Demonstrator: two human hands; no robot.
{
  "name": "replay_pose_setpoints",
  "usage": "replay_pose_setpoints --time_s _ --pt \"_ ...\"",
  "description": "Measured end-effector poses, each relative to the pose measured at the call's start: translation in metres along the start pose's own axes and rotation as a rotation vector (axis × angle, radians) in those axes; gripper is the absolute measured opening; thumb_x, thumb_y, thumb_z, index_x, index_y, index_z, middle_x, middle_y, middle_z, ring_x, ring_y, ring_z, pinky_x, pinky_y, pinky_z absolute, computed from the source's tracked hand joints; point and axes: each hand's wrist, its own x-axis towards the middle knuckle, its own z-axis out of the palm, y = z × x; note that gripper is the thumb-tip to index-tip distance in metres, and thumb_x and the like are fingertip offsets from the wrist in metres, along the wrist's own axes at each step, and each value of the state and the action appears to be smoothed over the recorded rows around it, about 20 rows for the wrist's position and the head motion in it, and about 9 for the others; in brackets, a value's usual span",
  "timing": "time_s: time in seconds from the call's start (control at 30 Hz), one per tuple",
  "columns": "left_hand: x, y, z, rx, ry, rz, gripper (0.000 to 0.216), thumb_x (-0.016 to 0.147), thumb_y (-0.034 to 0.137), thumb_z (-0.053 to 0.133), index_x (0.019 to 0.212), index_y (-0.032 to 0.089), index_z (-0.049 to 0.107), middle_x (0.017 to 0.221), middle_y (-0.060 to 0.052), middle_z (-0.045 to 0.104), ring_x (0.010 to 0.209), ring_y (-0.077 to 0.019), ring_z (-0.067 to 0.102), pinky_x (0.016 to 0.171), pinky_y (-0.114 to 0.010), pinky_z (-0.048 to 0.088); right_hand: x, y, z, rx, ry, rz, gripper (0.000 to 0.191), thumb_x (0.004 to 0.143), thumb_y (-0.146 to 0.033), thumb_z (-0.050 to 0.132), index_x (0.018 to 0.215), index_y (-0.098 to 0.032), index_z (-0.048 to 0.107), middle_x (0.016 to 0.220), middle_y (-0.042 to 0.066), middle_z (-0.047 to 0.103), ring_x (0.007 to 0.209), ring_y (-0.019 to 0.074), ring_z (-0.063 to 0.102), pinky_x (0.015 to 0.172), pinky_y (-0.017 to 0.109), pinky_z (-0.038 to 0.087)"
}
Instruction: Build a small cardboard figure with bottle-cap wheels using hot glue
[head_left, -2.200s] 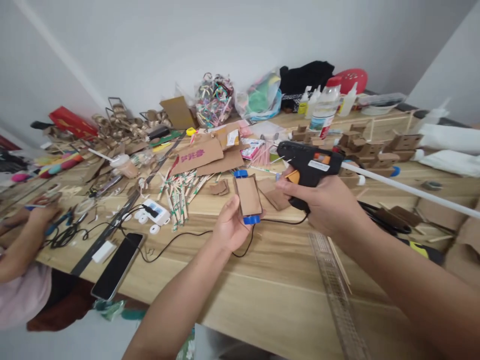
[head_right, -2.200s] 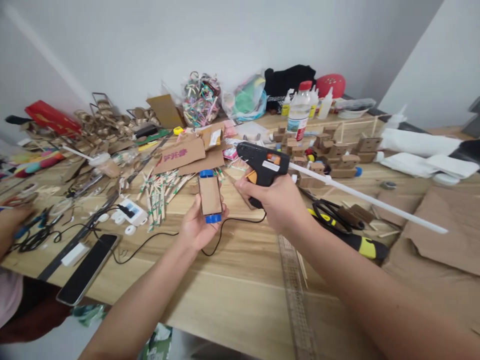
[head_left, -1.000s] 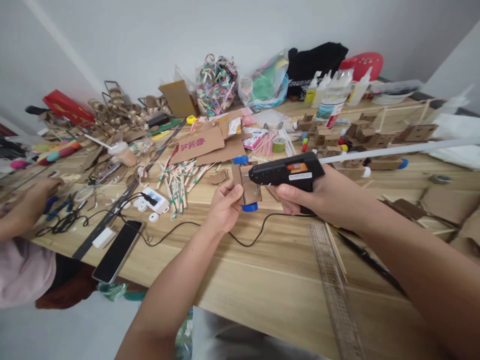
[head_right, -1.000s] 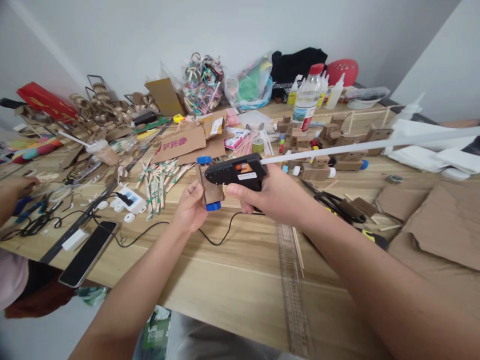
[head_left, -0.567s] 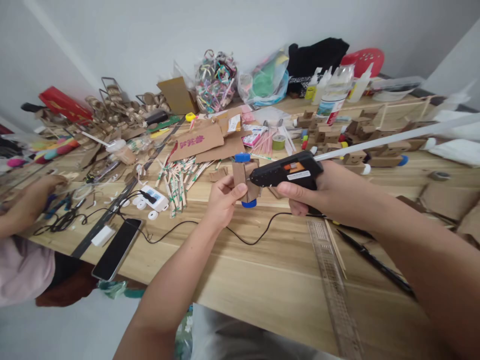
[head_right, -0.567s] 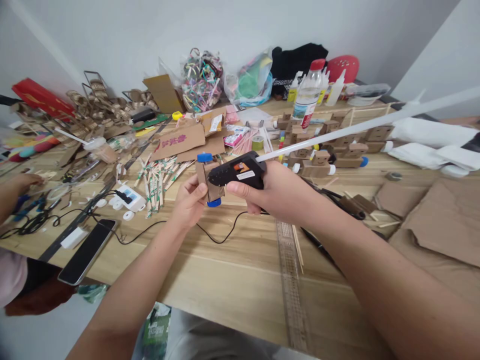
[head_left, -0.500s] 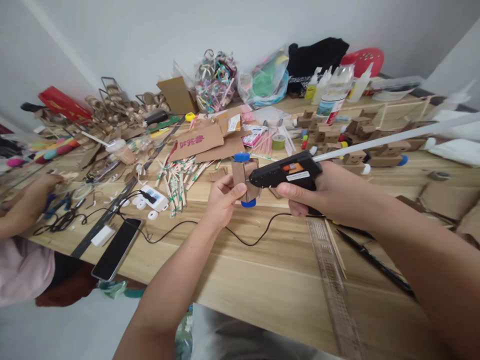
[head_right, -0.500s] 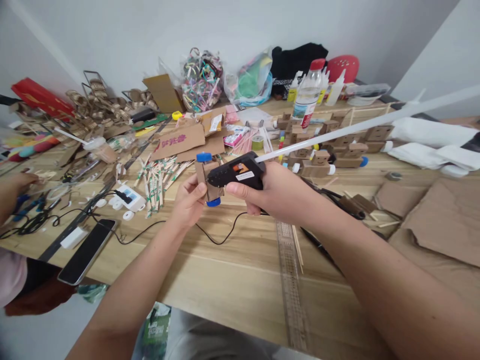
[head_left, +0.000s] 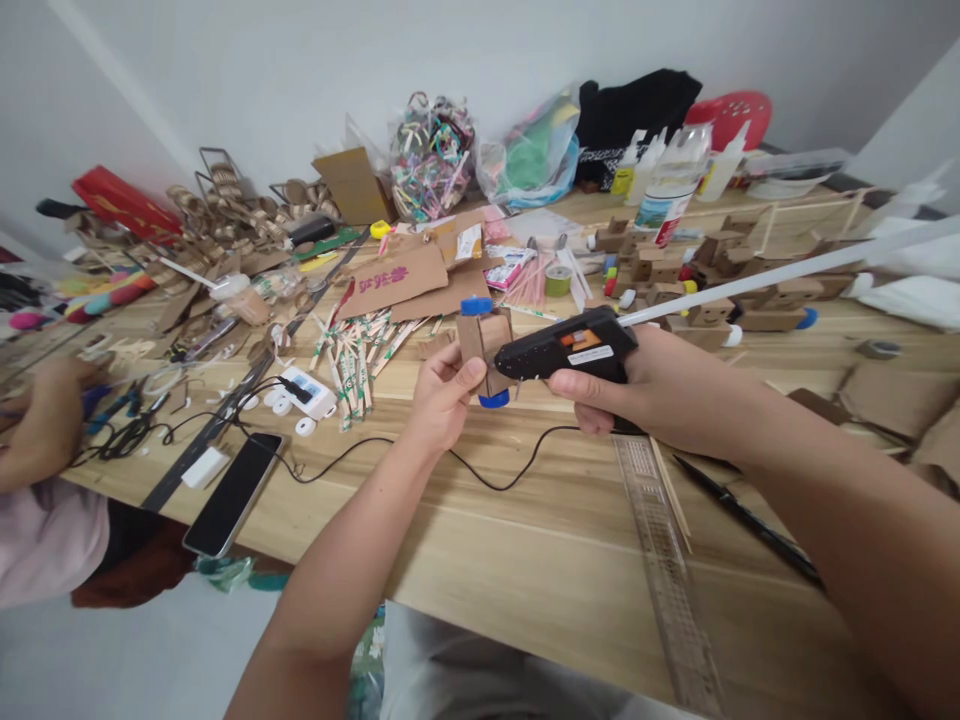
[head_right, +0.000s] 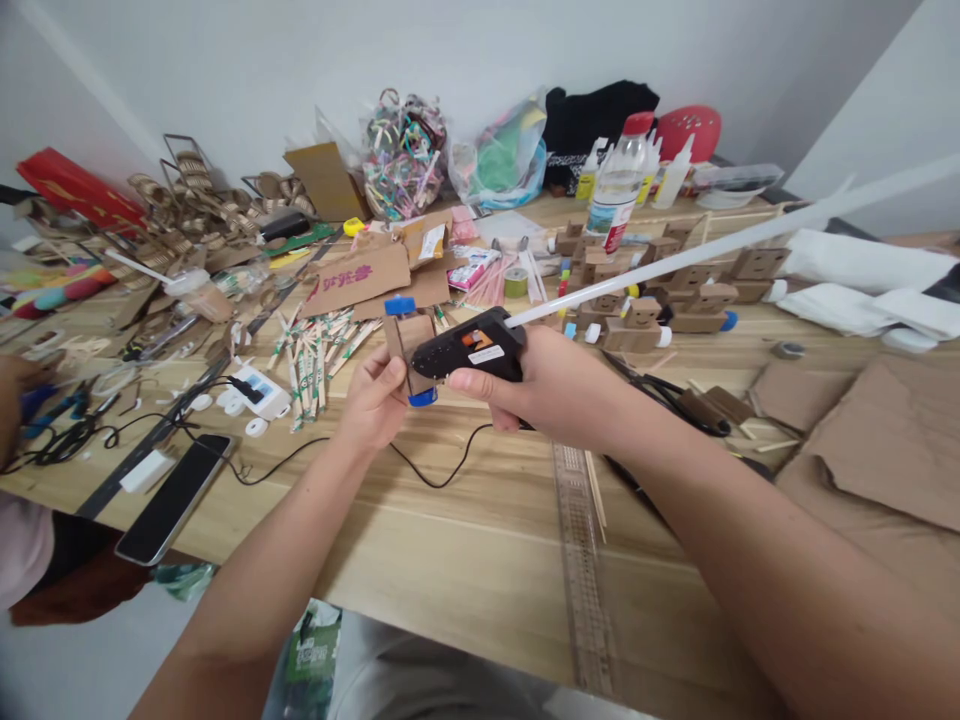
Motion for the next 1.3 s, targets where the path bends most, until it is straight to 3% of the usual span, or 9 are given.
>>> replay_pose_setpoints --time_s 0.2,0.33,0.6,0.83,0.93,1.03,1.13,1.3 --pt "0.001 0.0 -0.001 0.016 -0.024 0.037 0.044 0.047 0.036 0.103 0.079 0.022 0.076 0.082 -0.002 0.082 0.103 -0.0262 0.079 0.082 -0.029 0.062 -0.001 0.0 0.0 0.024 -0.022 0.062 0.037 0.08 -0.06 0.074 0.069 -0.026 0.064 0.042 -0.005 0.059 0.037 0.0139 0.05 0.044 0.029 0.034" --pt "0.001 0.001 0.0 0.013 0.015 0.019 0.039 0.053 0.029 0.101 0.081 0.022 0.076 0.082 -0.001 0.081 0.103 -0.0259 0.079 0.085 -0.03 0.062 -0.001 0.001 0.001 0.012 -0.038 0.088 0.035 0.078 -0.059 0.074 0.074 -0.026 0.066 0.043 -0.005 0.059 0.037 0.0149 0.05 0.044 0.03 0.035" --pt "0.002 -0.001 0.0 0.019 0.021 0.016 0.04 0.055 0.028 0.1 0.086 0.022 0.076 0.089 -0.001 0.083 0.102 -0.0248 0.079 0.082 -0.028 0.061 -0.003 0.001 0.0 -0.006 -0.032 0.049 0.043 0.081 -0.065 0.072 0.065 -0.027 0.062 0.04 -0.004 0.056 0.035 0.0142 0.046 0.041 0.031 0.031" --pt "0.003 0.0 -0.003 0.012 0.037 0.069 0.047 0.049 0.037 0.102 0.083 0.022 0.074 0.081 0.0 0.081 0.09 -0.0247 0.08 0.078 -0.031 0.061 0.002 0.019 0.012 0.069 -0.009 0.036 0.049 0.077 -0.076 0.071 0.077 -0.026 0.067 0.04 -0.004 0.057 0.035 0.0151 0.047 0.041 0.031 0.032" --pt "0.003 0.001 -0.002 -0.007 0.061 0.068 0.042 0.053 0.036 0.1 0.081 0.021 0.073 0.077 -0.001 0.08 0.098 -0.0275 0.08 0.084 -0.033 0.062 0.004 0.027 0.016 0.085 -0.026 0.023 0.052 0.075 -0.078 0.071 0.077 -0.026 0.066 0.041 -0.005 0.057 0.036 0.0152 0.049 0.042 0.03 0.033" --pt "0.003 0.002 -0.001 -0.011 0.062 0.05 0.035 0.059 0.034 0.097 0.081 0.021 0.073 0.08 -0.002 0.081 0.106 -0.028 0.078 0.087 -0.034 0.063 0.004 0.026 0.016 0.097 -0.042 0.002 0.057 0.077 -0.082 0.065 0.064 -0.026 0.063 0.041 -0.003 0.056 0.037 0.0142 0.047 0.043 0.031 0.034" --pt "0.003 0.002 -0.001 -0.004 0.019 0.064 0.039 0.056 0.042 0.099 0.077 0.021 0.073 0.081 -0.002 0.081 0.103 -0.0269 0.079 0.086 -0.033 0.064 0.004 0.022 0.015 0.084 -0.035 0.0 0.063 0.079 -0.083 0.062 0.054 -0.025 0.058 0.042 0.0 0.057 0.04 0.0143 0.05 0.046 0.031 0.036" --pt "0.005 0.001 -0.003 0.007 -0.006 0.093 0.055 0.045 0.057 0.1 0.076 0.02 0.074 0.075 0.0 0.079 0.09 -0.0259 0.08 0.082 -0.035 0.065 0.004 0.017 0.012 0.056 -0.053 0.045 0.056 0.076 -0.078 0.069 0.062 -0.024 0.061 0.043 -0.002 0.057 0.041 0.0146 0.049 0.046 0.029 0.036"
